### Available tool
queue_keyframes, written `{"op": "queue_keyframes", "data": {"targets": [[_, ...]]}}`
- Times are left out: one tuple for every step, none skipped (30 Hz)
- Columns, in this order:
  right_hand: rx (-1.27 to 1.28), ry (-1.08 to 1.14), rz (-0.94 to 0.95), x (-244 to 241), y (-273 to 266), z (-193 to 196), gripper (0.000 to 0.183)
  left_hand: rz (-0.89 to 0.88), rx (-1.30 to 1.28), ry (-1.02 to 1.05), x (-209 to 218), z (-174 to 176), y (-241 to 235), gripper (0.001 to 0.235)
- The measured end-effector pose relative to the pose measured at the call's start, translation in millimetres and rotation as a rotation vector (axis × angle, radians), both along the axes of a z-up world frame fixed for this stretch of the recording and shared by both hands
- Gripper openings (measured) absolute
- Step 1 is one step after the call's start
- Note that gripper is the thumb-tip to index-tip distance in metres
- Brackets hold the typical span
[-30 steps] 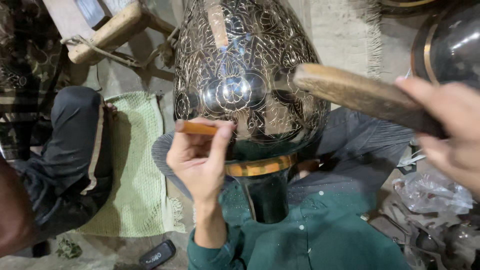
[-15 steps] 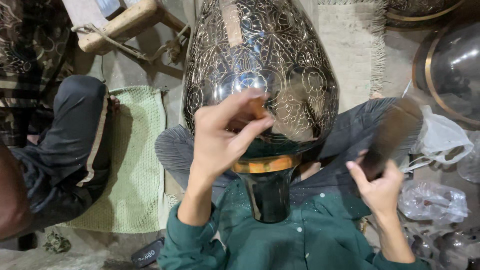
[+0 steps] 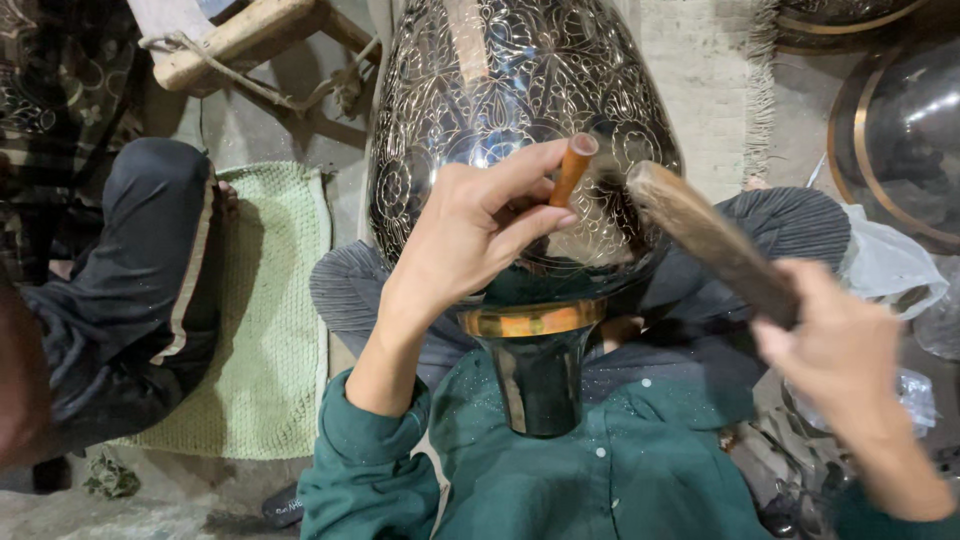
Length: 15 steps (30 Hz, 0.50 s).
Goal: The person sits cross-legged and uses a wooden mallet and a small chisel to engrave floral patterns into a large, dark metallic vessel. The person repeatedly taps the chisel to create fine lines on the surface.
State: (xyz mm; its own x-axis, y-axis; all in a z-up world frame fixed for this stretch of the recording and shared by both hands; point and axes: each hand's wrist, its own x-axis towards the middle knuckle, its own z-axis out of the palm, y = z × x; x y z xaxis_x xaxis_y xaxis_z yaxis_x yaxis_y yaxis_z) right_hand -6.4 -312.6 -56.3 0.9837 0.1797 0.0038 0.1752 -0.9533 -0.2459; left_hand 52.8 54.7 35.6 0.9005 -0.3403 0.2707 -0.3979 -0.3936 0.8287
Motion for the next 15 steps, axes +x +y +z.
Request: {"op": "queue_keyframes", "data": {"targets": [[0.065,-0.080,0.024,5,-1,8,0.048,0.000,0.006,-0.020,1,0,-1,0.050],[0.128,-0.155,0.047,9,-2,19,0.043,-0.022,0.023,-0.018,2,0,-2,0.050],[0.229,-0.146,0.026,12,-3,29,0.042,-0.045,0.040,-0.017,2,1,-2,0.049],[0.331,-0.144,0.006,16,-3,42,0.042,-0.070,0.057,-0.019,4,1,-2,0.048],[0.472,-0.056,-0.057,19,-1,52,0.045,-0.095,0.068,-0.024,6,2,-2,0.049],[0.614,0.034,-0.117,23,0,64,0.049,-0.118,0.079,-0.030,9,2,-3,0.049],[0.514,0.061,-0.070,26,2,73,0.048,-0.140,0.090,-0.036,10,2,-3,0.049],[0.416,0.090,-0.018,29,4,80,0.051,-0.136,0.093,-0.038,11,2,-3,0.047],[0.317,0.118,0.033,32,7,84,0.054,-0.131,0.095,-0.040,11,1,-3,0.045],[0.363,0.079,0.043,34,9,85,0.050,-0.127,0.097,-0.039,11,1,-3,0.043],[0.409,0.040,0.053,36,9,85,0.046,-0.109,0.082,-0.045,9,0,-3,0.043],[0.453,0.000,0.060,36,7,82,0.042,-0.094,0.064,-0.051,8,-1,-4,0.043],[0.451,0.049,0.055,37,3,79,0.040,-0.079,0.047,-0.057,6,-2,-4,0.043],[0.457,0.083,0.054,37,-2,75,0.040,-0.057,0.042,-0.062,3,-3,-3,0.045],[0.464,0.109,0.064,38,-9,71,0.041,-0.036,0.037,-0.067,0,-4,-2,0.046]]}}
